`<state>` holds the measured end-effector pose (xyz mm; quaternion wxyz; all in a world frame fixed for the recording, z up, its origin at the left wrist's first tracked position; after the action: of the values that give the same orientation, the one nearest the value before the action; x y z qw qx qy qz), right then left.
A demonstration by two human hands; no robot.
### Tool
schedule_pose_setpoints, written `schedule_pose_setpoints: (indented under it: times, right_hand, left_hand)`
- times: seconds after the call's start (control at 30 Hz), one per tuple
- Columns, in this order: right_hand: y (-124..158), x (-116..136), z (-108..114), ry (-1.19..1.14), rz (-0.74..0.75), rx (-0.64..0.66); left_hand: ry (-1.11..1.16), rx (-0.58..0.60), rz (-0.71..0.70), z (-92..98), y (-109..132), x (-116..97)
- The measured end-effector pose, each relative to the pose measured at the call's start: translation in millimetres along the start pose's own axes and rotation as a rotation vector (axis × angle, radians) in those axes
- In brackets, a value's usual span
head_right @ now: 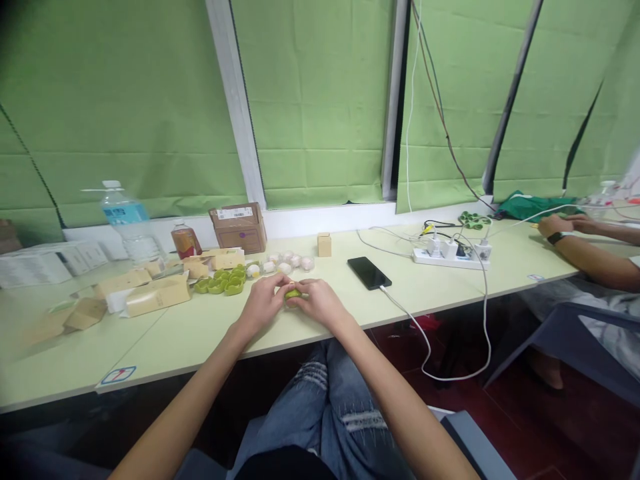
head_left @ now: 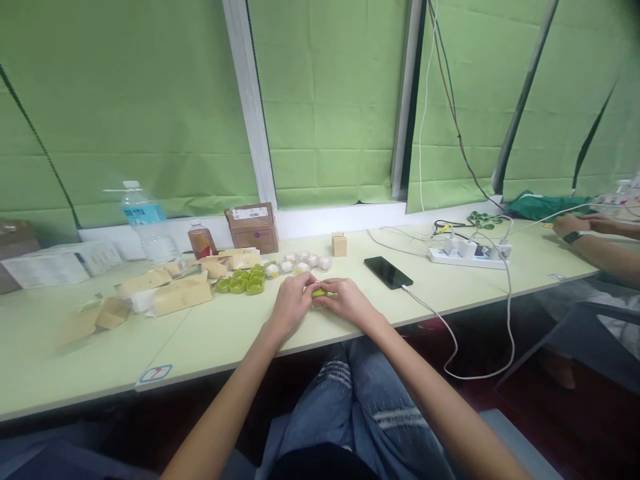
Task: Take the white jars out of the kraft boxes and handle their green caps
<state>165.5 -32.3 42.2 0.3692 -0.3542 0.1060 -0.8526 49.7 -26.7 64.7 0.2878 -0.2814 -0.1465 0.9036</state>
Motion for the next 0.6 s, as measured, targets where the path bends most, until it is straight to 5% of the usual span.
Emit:
schedule_pose_setpoints:
  times: [0.37, 0.43, 0.6]
  right_hand:
    - [7.2, 2.1, -7.5, 0.218, -0.076, 0.015]
    - [11.1, 2.3, -8.9, 0.283, -0.079, 0.014]
    - [19.7, 12.0, 0.9, 0.349, -0.020, -0.065]
  left_hand:
    - [0.275, -0.035, 0.094, 10.3, -7.6, 12.3]
    - [0.260, -0.132, 0.152, 38.9, -3.9, 26.1]
    - [-0.169, -0.420, 0.407, 150.2, 45.1, 89.9]
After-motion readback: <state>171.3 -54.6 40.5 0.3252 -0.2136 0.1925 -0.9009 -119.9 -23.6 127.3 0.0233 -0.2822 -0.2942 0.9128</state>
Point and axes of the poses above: each hand's wrist, its own y-axis away from the middle knuckle, its own z-axis out of the back of the hand, x = y × z, the point moved 9 cm from there along -y, towards the middle knuckle, and after that the axes turned 12 degrees about x, right-handed, at the moved point
